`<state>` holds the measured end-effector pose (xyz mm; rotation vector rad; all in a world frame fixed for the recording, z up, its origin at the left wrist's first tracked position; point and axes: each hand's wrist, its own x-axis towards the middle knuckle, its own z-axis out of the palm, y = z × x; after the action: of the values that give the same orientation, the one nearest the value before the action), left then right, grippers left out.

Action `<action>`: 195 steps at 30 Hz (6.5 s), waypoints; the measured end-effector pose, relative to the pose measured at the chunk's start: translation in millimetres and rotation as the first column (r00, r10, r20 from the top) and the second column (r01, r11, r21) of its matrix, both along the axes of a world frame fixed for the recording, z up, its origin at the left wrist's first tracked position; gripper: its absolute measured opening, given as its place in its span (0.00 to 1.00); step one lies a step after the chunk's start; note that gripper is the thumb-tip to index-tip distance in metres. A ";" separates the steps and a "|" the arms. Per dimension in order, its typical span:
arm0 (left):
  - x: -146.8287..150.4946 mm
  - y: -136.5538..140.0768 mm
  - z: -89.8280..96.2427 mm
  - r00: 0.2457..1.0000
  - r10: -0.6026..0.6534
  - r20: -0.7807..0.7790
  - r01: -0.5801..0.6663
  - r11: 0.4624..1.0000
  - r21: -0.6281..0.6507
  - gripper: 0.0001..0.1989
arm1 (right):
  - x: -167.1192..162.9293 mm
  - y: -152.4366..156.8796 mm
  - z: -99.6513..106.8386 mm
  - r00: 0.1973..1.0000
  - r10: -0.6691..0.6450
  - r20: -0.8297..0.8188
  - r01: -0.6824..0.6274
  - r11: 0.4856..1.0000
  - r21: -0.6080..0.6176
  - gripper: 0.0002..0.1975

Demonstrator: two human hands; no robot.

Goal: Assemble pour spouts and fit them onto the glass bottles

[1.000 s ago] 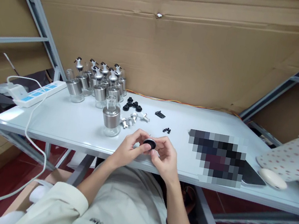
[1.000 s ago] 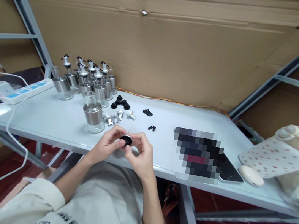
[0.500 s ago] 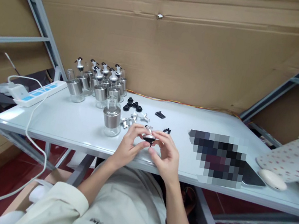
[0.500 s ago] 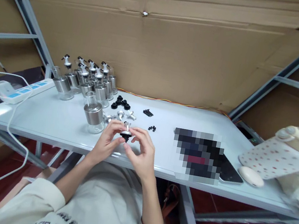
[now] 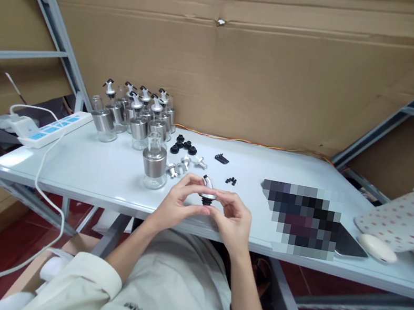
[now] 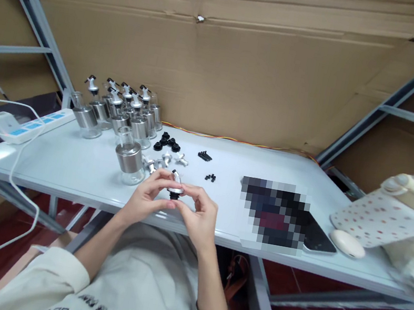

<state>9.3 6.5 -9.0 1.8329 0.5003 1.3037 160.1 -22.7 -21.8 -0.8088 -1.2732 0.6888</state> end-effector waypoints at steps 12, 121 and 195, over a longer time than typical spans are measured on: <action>0.9 -1.3 1.2 0.997 0.042 -0.057 -0.047 0.995 -0.083 0.24 | 2.8 1.1 4.7 0.988 0.089 0.127 -0.093 0.995 0.025 0.12; 9.6 -8.2 8.0 0.924 0.211 -0.320 -0.246 0.967 -0.071 0.31 | -11.3 11.2 13.2 0.974 -0.201 -0.105 0.174 0.960 -0.221 0.08; 12.5 -8.9 5.7 0.967 0.172 -0.188 -0.206 0.961 -0.182 0.28 | -11.3 6.9 9.7 0.961 -0.260 -0.096 0.243 0.957 -0.159 0.07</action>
<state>21.9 -2.4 -3.2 1.7678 0.8876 1.1765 148.8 -15.9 -12.1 -1.0170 -1.0013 0.6169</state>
